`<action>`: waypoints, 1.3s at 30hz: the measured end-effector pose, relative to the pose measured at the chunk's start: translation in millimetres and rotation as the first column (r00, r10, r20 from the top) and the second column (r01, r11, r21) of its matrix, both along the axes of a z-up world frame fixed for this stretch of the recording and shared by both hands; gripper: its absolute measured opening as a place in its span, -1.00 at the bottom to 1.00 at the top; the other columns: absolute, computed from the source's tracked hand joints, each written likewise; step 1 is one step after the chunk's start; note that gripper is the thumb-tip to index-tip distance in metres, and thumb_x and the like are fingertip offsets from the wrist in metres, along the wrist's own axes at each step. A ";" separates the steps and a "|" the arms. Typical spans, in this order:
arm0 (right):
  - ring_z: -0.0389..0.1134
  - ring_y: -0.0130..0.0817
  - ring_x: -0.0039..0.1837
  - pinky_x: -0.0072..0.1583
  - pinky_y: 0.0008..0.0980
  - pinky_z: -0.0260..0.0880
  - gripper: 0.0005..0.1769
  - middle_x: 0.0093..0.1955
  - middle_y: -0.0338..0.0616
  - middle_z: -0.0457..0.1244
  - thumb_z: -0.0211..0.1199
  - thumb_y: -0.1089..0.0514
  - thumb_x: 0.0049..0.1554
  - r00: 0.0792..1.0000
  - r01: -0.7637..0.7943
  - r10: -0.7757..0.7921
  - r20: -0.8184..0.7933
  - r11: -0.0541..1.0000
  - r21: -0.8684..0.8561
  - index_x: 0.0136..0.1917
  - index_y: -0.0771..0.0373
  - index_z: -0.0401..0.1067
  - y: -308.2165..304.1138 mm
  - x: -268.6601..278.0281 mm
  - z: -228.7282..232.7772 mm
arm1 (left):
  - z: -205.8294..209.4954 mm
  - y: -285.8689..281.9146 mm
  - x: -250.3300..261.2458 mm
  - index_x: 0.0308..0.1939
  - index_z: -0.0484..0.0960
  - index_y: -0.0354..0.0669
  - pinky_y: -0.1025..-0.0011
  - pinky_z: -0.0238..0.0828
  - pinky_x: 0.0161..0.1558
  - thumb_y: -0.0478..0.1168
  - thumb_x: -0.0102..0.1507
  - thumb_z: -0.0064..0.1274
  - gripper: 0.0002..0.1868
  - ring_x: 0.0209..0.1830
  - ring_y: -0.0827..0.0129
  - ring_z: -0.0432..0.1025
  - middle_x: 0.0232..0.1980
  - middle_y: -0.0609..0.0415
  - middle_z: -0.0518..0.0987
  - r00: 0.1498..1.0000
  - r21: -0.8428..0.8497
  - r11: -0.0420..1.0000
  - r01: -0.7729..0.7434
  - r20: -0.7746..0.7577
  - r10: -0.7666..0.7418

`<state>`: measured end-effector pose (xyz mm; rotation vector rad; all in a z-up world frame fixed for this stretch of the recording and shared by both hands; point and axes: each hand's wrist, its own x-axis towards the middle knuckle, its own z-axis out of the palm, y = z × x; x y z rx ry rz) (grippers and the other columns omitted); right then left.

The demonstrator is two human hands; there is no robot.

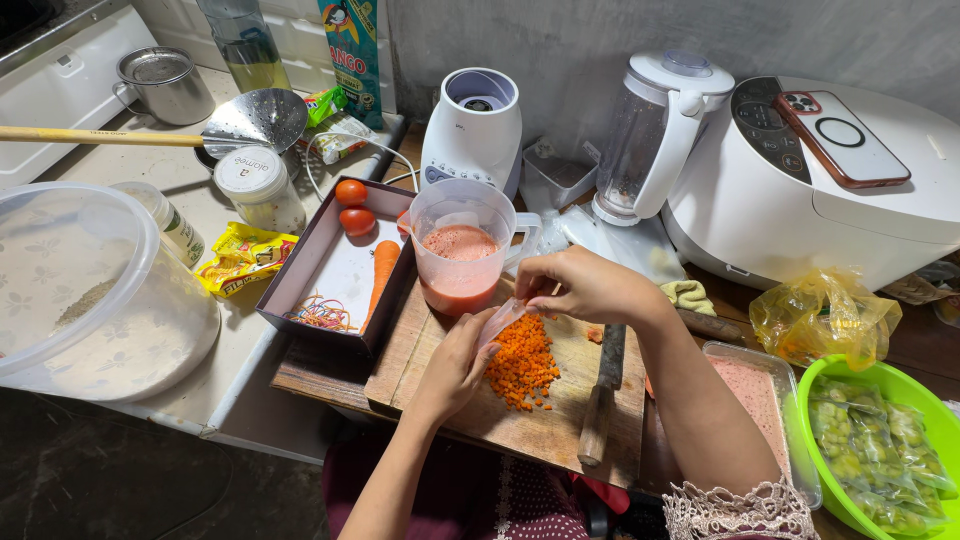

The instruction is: The person drops tomato pieces into a blender jar, secures the lid, and runs the blender to puree the mixture. They then lift the jar, pour the blended pink mixture into a measuring cup, and later peel and cut a carrot on the cutting board, placing the cut pieces into a small plastic bag.

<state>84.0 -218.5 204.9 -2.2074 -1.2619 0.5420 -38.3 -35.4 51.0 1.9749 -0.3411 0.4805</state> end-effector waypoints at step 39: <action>0.43 -0.15 -0.09 -0.05 -0.27 0.43 -0.87 -0.12 -0.03 0.38 0.32 0.24 0.12 0.965 0.028 -0.067 0.254 0.987 0.155 -0.06 0.31 0.49 14.8 -24.1 -6.6 | -15.6 -1.3 5.1 0.35 0.35 -0.33 0.25 0.39 0.12 -0.21 0.38 0.02 -0.51 0.08 0.01 0.47 0.10 -0.20 0.50 1.000 -0.076 0.997 -0.019 0.005 0.019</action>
